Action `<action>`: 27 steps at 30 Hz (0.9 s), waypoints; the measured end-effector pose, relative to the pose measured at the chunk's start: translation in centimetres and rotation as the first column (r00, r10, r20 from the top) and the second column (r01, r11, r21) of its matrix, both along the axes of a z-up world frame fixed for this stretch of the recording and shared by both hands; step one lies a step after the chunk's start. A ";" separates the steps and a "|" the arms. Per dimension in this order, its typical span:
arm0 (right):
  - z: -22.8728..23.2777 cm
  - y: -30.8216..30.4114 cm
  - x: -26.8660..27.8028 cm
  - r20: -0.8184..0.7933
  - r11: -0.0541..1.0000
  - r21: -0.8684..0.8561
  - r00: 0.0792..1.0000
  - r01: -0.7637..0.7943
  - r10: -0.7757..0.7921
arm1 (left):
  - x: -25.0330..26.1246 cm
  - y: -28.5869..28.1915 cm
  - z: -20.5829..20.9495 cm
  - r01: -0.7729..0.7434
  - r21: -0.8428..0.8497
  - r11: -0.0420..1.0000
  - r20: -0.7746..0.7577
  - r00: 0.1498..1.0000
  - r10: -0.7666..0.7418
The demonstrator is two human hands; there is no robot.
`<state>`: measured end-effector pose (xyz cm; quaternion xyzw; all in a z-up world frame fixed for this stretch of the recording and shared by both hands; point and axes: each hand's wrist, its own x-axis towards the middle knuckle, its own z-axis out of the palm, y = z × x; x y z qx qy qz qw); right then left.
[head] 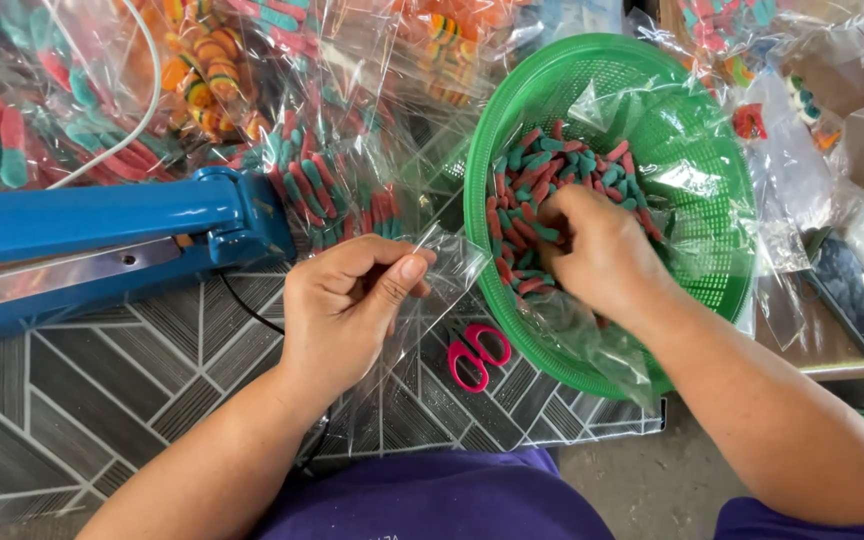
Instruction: Picking small colorful candies from a basket and placing them into small plastic bags for individual packaging.
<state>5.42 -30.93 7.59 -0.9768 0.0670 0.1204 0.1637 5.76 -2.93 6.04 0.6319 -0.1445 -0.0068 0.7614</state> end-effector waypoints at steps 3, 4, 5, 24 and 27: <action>1.5 -1.3 0.3 -0.054 0.956 0.235 0.984 0.178 -0.169 | 0.1 -0.2 -0.3 -0.034 0.016 0.999 -0.012 0.999 0.034; 1.8 -2.1 0.5 -0.077 0.870 0.458 0.983 0.184 -0.167 | 0.1 -0.2 -0.3 -0.037 0.024 0.999 -0.003 0.999 0.037; 1.6 -2.2 0.5 -0.077 0.870 0.457 0.983 0.185 -0.168 | 0.0 -0.2 -0.2 -0.036 0.023 0.999 -0.003 0.999 0.036; -3.1 -2.7 -1.5 0.184 0.989 -0.143 0.980 -0.047 0.074 | 0.0 -0.4 0.1 -0.023 0.047 0.999 -0.022 0.999 0.024; -2.6 -2.6 -1.0 0.167 0.990 -0.141 0.985 -0.020 0.044 | 0.1 -0.2 0.0 -0.030 0.044 0.999 -0.016 0.999 0.031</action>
